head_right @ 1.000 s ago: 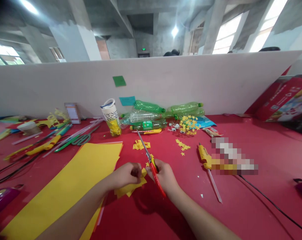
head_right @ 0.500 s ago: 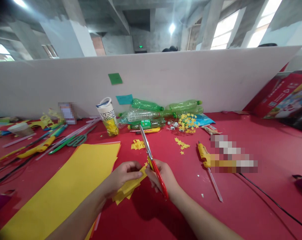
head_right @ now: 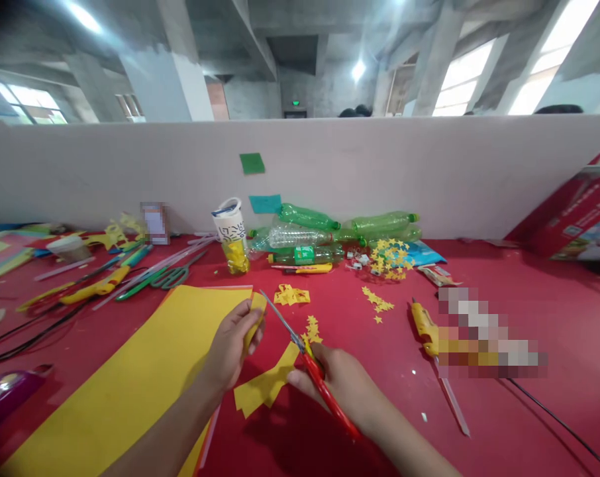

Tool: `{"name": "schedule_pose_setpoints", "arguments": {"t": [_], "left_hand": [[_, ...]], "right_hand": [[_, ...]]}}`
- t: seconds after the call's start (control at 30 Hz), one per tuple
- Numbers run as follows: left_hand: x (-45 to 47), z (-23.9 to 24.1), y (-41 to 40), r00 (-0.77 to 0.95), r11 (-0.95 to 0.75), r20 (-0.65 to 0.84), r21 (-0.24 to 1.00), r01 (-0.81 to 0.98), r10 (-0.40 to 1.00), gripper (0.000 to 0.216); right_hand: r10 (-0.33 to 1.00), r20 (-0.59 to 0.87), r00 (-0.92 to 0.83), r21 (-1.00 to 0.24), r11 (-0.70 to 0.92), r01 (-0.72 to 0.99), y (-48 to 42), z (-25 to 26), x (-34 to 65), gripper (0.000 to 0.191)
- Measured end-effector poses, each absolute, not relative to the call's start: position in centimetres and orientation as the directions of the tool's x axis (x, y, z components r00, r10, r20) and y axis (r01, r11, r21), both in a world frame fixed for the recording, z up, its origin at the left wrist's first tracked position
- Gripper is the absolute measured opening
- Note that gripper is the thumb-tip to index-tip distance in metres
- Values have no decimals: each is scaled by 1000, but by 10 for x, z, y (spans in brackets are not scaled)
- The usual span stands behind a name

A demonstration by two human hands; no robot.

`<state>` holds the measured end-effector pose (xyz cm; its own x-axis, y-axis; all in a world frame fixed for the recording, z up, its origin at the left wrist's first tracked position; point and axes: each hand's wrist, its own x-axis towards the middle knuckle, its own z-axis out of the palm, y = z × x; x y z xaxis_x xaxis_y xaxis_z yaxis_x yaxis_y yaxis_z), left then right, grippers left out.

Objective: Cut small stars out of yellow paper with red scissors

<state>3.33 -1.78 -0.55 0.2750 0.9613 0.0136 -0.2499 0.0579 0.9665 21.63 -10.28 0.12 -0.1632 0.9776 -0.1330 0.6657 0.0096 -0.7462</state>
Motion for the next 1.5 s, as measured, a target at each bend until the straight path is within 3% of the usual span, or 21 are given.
{"name": "schedule_pose_setpoints", "arguments": {"t": [0.13, 0.33, 0.5, 0.67, 0.87, 1.07, 1.23, 1.37, 1.5], "left_hand": [[32, -1, -21, 212, -2, 59, 966, -258, 975, 23], [32, 1, -26, 262, -40, 88, 983, -181, 961, 25], [35, 1, -29, 297, -86, 124, 987, -136, 947, 26], [37, 0, -30, 270, -63, 108, 984, -168, 957, 24], [38, 2, -32, 265, -44, 90, 983, -176, 960, 25], [37, 2, -32, 265, -58, 101, 985, -164, 959, 24], [36, 2, -31, 280, -80, 121, 985, -154, 952, 25], [35, 5, -31, 283, -78, 119, 986, -150, 952, 26], [35, 7, -32, 259, -87, 126, 984, -157, 958, 26]], "right_hand": [[965, -165, -204, -765, 5, 644, -106, 6, 215, 34], [952, -147, -269, -871, 4, 491, -109, 7, 209, 36], [945, -213, -249, -918, -106, 383, -113, 8, 204, 38], [916, -298, -269, -912, -190, 363, -112, 12, 202, 45], [923, -282, -261, -916, -178, 360, -113, 21, 198, 52], [893, -387, -230, -899, -309, 311, -114, 23, 194, 53], [925, -344, -162, -905, -281, 319, -113, 15, 193, 57], [895, -377, -239, -911, -313, 268, -114, 22, 193, 52], [903, -391, -175, -903, -340, 265, -114, 18, 192, 52]]}}
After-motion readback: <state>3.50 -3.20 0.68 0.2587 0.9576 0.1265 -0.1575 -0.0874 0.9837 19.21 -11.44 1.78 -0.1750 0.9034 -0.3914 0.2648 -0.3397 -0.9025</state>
